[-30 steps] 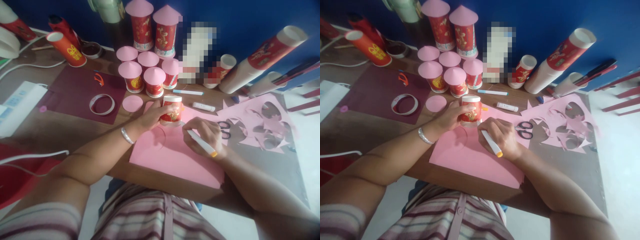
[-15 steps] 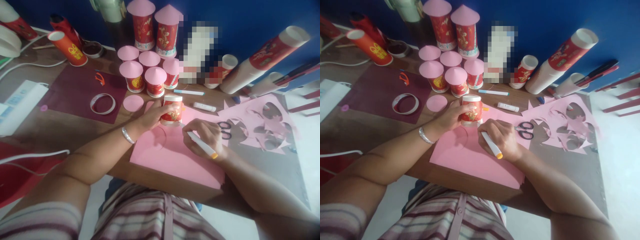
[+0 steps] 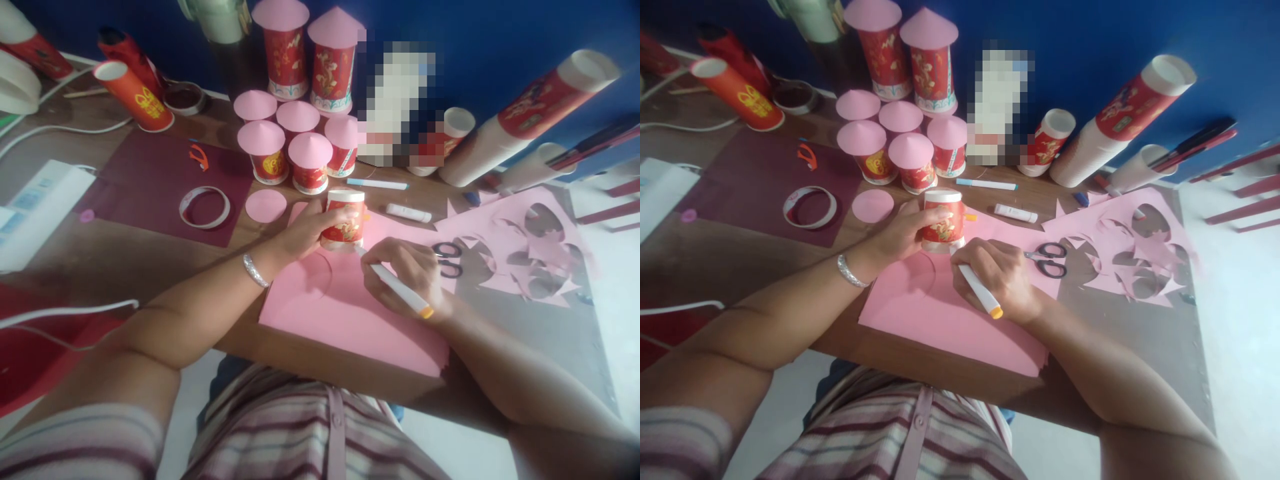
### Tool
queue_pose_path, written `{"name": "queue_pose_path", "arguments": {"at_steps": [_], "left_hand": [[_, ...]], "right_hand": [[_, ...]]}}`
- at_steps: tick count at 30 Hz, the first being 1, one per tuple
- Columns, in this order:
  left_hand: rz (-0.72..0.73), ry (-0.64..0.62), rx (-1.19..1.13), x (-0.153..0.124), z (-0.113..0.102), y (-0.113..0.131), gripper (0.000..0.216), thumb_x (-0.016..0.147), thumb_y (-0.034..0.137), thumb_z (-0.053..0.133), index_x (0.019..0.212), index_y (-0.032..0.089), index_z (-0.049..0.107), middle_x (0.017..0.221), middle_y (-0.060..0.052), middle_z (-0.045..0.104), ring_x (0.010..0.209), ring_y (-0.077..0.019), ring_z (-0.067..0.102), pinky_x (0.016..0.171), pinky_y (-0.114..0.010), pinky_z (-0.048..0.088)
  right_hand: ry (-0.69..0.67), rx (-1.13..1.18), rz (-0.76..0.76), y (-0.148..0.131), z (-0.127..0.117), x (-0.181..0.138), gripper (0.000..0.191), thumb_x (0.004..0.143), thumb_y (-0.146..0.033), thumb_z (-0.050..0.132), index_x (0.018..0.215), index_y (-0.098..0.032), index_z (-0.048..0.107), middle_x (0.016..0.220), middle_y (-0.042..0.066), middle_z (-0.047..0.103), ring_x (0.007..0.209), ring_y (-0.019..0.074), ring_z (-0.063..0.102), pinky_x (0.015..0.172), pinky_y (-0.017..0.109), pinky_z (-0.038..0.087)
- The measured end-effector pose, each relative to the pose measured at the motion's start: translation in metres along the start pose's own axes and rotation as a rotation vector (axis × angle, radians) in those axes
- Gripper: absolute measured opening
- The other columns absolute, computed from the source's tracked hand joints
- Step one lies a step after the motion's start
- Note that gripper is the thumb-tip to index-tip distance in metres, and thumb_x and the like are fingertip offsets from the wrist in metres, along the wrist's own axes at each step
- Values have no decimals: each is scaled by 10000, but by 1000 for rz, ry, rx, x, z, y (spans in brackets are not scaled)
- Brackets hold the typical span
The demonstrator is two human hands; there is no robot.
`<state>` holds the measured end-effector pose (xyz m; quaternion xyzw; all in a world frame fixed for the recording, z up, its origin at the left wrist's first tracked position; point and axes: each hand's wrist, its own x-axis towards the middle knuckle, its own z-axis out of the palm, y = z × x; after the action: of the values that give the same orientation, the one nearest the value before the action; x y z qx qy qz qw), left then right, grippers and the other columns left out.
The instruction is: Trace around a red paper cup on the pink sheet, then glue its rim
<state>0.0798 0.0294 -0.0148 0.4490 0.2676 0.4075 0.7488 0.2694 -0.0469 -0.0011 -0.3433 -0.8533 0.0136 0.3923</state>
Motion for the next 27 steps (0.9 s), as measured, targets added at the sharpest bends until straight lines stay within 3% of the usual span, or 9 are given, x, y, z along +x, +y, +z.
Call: {"name": "queue_pose_path", "arguments": {"at_steps": [7, 12, 27], "left_hand": [[-16, 33, 32, -1, 1, 3, 318, 789, 336, 869, 904, 181, 617, 774, 35, 585, 700, -101, 555, 688, -231, 481], [-18, 40, 7, -1, 0, 1, 326, 793, 348, 865, 923, 178, 619, 768, 36, 585, 685, -97, 552, 721, -241, 514], [-12, 11, 26, -1, 0, 1, 287, 830, 374, 835, 941, 171, 665, 850, -6, 664, 786, -136, 636, 743, -262, 534]], "right_hand": [[4, 15, -5, 1, 1, 0, 177, 909, -63, 597, 970, -227, 571, 757, -21, 663, 588, 126, 607, 539, 257, 483], [8, 27, 3, 1, 1, 0, 180, 901, -61, 600, 973, -226, 586, 763, -22, 671, 594, 126, 619, 543, 255, 492], [-10, 19, 6, -1, 1, -1, 200, 889, -52, 601, 969, -232, 568, 735, -25, 670, 562, 127, 607, 530, 263, 487]]}}
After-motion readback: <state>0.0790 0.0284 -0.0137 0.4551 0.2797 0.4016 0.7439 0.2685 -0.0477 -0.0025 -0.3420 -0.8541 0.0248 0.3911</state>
